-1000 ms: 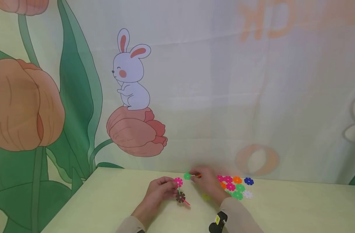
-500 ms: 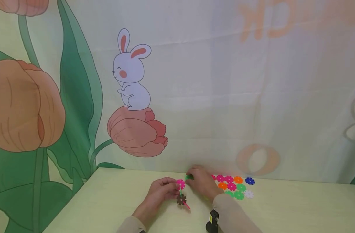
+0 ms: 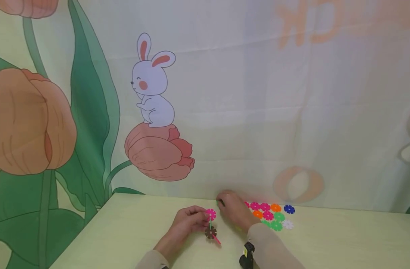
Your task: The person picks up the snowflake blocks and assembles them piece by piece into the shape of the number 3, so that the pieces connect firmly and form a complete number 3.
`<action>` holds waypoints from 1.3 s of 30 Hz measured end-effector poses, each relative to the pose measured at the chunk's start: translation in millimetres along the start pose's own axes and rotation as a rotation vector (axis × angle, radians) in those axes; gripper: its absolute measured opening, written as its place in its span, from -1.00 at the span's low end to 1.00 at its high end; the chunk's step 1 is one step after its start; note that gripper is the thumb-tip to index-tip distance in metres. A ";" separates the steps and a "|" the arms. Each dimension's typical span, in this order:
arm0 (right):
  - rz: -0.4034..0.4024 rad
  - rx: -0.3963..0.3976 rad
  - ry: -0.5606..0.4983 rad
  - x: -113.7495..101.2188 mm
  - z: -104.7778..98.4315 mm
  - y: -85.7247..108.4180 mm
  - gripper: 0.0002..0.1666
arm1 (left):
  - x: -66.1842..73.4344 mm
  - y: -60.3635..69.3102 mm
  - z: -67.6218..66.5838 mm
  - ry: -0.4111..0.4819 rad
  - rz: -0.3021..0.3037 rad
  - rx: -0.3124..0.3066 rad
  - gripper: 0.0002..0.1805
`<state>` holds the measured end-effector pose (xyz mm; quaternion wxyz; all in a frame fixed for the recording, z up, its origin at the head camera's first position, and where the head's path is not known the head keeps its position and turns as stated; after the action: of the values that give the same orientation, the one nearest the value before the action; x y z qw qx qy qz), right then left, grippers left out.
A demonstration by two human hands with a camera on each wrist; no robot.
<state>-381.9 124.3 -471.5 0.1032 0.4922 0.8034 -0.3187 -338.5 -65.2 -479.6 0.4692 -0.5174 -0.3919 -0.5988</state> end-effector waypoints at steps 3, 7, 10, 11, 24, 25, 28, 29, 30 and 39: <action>0.014 0.025 -0.054 1.7 -3.3 4.8 -0.87 | -1.0 0.4 2.1 -0.004 -0.004 -0.007 -0.81; 0.072 0.099 -0.183 1.2 -11.7 14.7 -0.83 | -2.3 0.9 5.2 -0.011 -0.009 -0.016 -0.79; 0.124 0.146 -0.311 -0.9 -20.3 23.8 -0.80 | -3.9 1.7 8.7 -0.011 -0.010 -0.028 -0.79; 0.145 0.156 -0.358 -1.7 -23.3 27.5 -0.79 | -4.6 1.9 10.1 -0.009 -0.010 -0.032 -0.78; 0.355 0.150 -0.747 5.9 -27.1 64.9 -0.80 | -11.2 1.5 17.0 -0.009 -0.014 -0.032 -0.80; 0.360 0.145 -0.762 6.4 -26.0 66.0 -0.80 | -11.1 1.6 16.8 -0.010 -0.013 -0.032 -0.80; 0.377 0.132 -0.786 6.8 -23.1 69.2 -0.80 | -11.3 2.0 16.5 -0.011 -0.015 -0.031 -0.80; 0.382 0.130 -0.796 6.6 -22.4 69.9 -0.80 | -11.2 2.2 16.4 -0.011 -0.015 -0.032 -0.79; 0.387 0.128 -0.799 6.1 -22.1 70.3 -0.80 | -11.1 2.4 16.2 -0.011 -0.014 -0.033 -0.79; 0.391 0.131 -0.805 5.2 -20.1 70.2 -0.83 | -12.0 2.8 12.6 -0.016 -0.009 -0.042 -0.78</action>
<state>-321.3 162.3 -487.3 0.4344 0.4769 0.5695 -0.5094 -332.3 -52.0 -489.5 0.4524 -0.5301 -0.3853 -0.6049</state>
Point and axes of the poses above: each hand's wrist, its own y-axis away from the middle knuckle, its own z-axis out of the palm, x = y × z, the point moved 2 cm from there along -y, towards the middle knuckle
